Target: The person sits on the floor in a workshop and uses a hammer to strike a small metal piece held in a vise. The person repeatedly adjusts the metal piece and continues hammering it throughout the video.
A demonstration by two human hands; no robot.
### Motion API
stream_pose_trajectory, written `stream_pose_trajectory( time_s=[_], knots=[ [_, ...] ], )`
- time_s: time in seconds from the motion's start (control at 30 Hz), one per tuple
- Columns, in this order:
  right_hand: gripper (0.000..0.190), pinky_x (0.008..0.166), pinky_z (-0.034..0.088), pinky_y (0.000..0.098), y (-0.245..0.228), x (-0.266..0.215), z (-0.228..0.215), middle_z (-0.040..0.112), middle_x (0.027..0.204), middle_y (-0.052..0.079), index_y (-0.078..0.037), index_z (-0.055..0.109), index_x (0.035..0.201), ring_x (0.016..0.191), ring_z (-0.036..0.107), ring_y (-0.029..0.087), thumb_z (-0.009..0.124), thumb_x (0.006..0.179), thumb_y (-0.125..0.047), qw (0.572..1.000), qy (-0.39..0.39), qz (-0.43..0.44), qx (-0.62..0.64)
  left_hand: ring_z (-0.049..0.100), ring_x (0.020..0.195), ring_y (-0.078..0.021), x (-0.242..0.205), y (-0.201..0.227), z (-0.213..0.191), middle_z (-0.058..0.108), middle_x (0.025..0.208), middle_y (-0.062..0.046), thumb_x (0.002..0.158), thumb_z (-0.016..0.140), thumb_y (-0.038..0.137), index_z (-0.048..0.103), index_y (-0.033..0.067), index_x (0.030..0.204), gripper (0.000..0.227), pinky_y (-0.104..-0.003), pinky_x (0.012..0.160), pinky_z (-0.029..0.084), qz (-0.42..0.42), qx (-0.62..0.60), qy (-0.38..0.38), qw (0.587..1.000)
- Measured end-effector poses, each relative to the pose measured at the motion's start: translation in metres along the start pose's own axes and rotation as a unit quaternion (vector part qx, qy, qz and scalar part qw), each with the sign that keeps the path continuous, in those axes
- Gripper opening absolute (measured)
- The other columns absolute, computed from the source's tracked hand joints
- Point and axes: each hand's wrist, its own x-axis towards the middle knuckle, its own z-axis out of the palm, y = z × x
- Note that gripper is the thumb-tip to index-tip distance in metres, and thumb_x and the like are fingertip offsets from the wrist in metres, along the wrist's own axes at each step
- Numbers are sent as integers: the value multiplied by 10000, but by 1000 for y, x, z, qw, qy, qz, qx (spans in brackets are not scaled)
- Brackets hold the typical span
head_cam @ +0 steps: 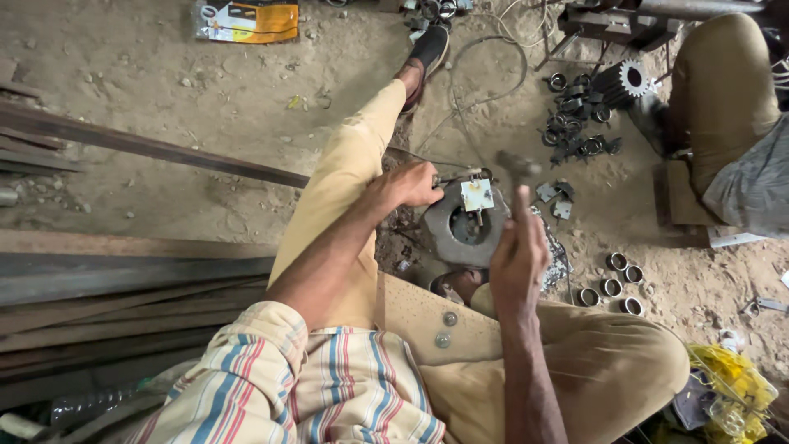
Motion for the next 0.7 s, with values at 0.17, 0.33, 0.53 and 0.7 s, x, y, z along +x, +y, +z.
stream_pose_trajectory(
  time_s=[0.17, 0.33, 0.53, 0.7],
  knots=[
    [566, 718, 544, 482, -9, -1, 2, 685, 1034, 224, -147, 557, 1509, 796, 685, 336, 546, 968, 20, 992, -117, -27, -42, 753, 929, -400, 4, 1, 1, 743, 987, -286, 821, 689, 372, 746, -30, 994, 442, -479, 855, 586, -9, 5, -37, 999],
    [589, 738, 549, 468, -8, 0, -2, 681, 1139, 236, -96, 509, 1551, 863, 684, 350, 516, 976, 30, 994, -85, -64, -4, 729, 949, -405, 3, 2, 2, 734, 997, -283, 797, 716, 378, 749, -25, 1011, 457, -486, 851, 574, -6, 10, -11, 1000],
    [554, 705, 512, 405, 8, -9, -2, 662, 980, 170, -98, 464, 1589, 799, 623, 274, 508, 1051, 26, 997, 46, -65, 4, 729, 947, -421, 3, 0, 5, 728, 998, -300, 789, 699, 358, 752, -27, 1010, 447, -489, 852, 580, -3, -9, 9, 1000],
    [596, 712, 512, 414, 6, -8, 2, 643, 921, 144, -119, 457, 1587, 785, 622, 262, 493, 1024, 74, 987, 100, -125, 15, 728, 961, -431, 6, -6, 8, 721, 999, -312, 790, 694, 364, 748, -33, 1017, 460, -492, 866, 574, -10, -8, -5, 1000]
  ],
)
